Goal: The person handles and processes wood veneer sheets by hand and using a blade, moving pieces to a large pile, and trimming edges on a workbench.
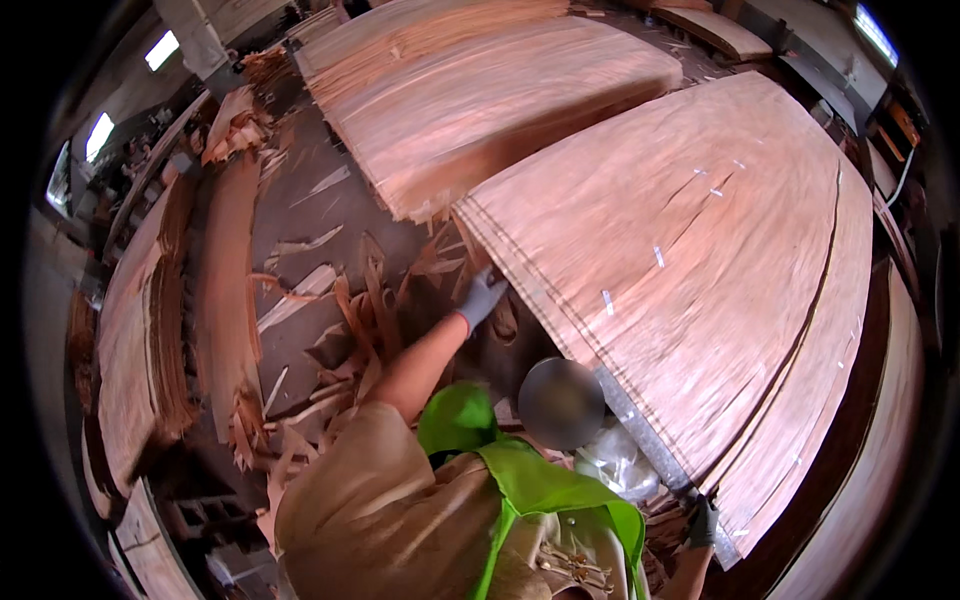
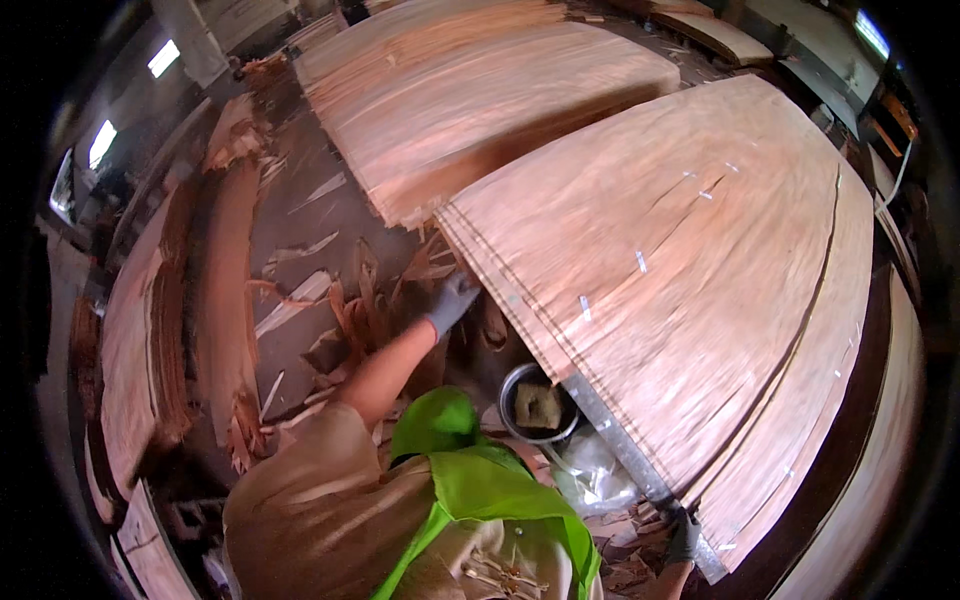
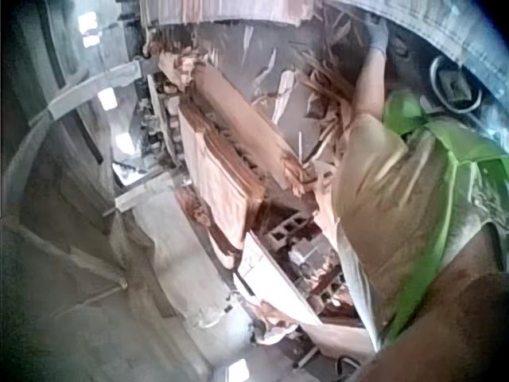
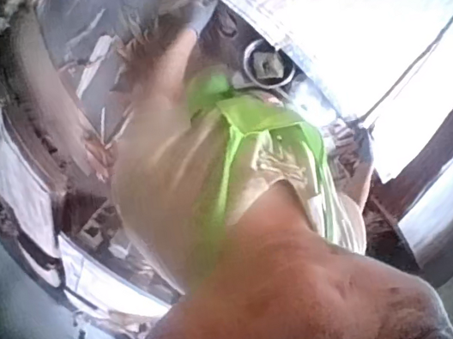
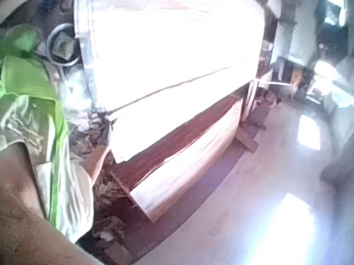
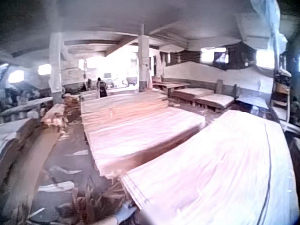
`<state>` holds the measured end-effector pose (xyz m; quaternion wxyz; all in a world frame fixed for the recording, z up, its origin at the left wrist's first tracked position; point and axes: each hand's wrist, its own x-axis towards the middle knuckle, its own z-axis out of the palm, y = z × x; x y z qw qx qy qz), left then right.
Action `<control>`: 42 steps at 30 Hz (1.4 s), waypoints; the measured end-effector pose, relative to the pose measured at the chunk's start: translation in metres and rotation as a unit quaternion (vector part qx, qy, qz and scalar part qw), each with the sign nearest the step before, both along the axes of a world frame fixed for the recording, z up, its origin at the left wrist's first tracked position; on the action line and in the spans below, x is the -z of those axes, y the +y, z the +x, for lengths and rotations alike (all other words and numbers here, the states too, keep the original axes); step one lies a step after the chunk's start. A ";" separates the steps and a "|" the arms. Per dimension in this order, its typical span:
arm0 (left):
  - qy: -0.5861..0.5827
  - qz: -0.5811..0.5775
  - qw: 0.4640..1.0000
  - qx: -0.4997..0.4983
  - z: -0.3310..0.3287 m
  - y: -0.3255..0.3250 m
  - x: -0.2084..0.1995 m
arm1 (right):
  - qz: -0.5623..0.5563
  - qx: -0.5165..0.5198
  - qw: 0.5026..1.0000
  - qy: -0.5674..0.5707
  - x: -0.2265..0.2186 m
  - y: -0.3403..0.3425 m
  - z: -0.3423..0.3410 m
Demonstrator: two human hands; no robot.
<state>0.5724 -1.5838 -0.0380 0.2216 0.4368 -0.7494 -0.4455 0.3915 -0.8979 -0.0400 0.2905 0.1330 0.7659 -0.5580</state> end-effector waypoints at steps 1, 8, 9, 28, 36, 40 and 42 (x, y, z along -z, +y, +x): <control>-0.031 -0.006 0.999 0.021 -0.030 -0.028 -0.010 | 0.024 0.061 0.998 0.008 -0.007 -0.003 0.009; -0.194 -0.134 0.971 -0.040 -0.092 -0.265 0.056 | 0.327 0.154 0.886 0.290 -0.013 -0.104 0.057; -0.157 -0.169 0.971 -0.067 -0.077 -0.280 0.074 | 0.387 0.116 0.874 0.269 -0.031 -0.139 0.058; 0.029 -0.003 0.900 0.435 -0.166 -0.219 -0.151 | -0.047 0.169 0.973 0.147 -0.005 -0.500 0.074; -0.014 -0.094 0.697 0.711 -0.297 0.064 -0.240 | -0.276 0.139 0.951 0.005 -0.054 -0.516 0.063; -0.068 -0.230 0.609 0.756 -0.328 0.181 -0.131 | -0.142 -0.003 0.981 0.131 -0.002 -0.503 0.097; -0.104 -0.275 0.573 0.765 -0.327 0.225 -0.080 | -0.133 -0.059 0.983 0.110 -0.004 -0.494 0.102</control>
